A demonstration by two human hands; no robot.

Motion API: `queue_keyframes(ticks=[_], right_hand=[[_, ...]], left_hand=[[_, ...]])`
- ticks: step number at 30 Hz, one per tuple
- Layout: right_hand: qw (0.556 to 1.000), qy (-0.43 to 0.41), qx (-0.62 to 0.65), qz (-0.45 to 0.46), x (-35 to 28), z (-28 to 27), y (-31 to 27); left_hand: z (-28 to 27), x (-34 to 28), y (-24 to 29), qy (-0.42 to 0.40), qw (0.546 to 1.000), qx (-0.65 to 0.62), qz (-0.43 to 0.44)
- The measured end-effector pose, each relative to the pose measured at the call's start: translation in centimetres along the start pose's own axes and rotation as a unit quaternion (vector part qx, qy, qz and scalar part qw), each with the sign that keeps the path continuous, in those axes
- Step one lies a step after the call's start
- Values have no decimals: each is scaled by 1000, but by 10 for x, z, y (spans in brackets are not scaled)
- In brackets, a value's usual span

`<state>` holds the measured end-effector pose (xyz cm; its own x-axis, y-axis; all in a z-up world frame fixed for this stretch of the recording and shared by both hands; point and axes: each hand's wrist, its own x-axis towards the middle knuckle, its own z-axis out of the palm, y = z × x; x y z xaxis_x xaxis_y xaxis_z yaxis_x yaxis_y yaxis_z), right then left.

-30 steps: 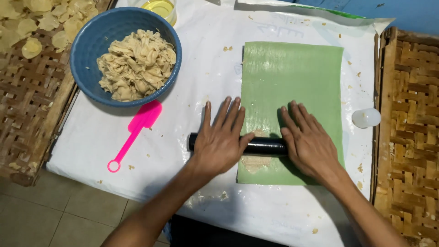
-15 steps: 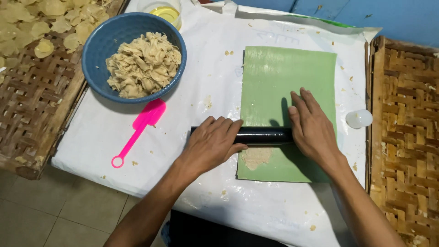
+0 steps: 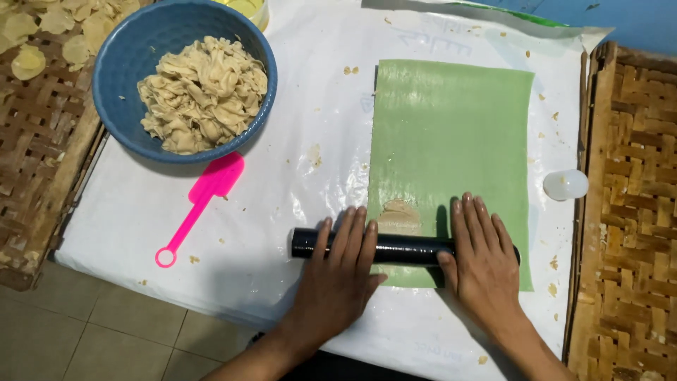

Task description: Flattening pieces of dough using a rolling tool on a mat to prepare crackers.

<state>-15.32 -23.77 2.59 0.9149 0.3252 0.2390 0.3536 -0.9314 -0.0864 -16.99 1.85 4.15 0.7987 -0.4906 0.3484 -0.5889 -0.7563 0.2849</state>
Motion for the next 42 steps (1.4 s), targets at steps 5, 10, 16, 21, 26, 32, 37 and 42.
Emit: queue_keyframes(ticks=[5,10,16,21,26,32,37,42], right_hand=[[999,-21,33,-3,-61,7,-8],[998,-38,46,4,-29,-8,-9],[997,-67,27,1,40,6,19],[999,-22,25,2,49,4,16],[1000,-5,26,4,-24,3,-11],[999,-28,28,5,-2,0,-2],[995,-74,63,20,72,8,24],[991,-31,106,70,122,15,38]], left_hand=[[16,-54,25,-26,1000,3,-3],[10,-31,18,-38,998,-36,-27],[20,38,-19,-55,997,32,-53],[16,50,-23,-48,996,29,-63],[16,-24,21,-58,993,-69,-77],[18,-3,10,-48,994,-60,-81],[34,68,-36,-101,990,42,-88],[32,123,-69,-92,988,-39,-113]])
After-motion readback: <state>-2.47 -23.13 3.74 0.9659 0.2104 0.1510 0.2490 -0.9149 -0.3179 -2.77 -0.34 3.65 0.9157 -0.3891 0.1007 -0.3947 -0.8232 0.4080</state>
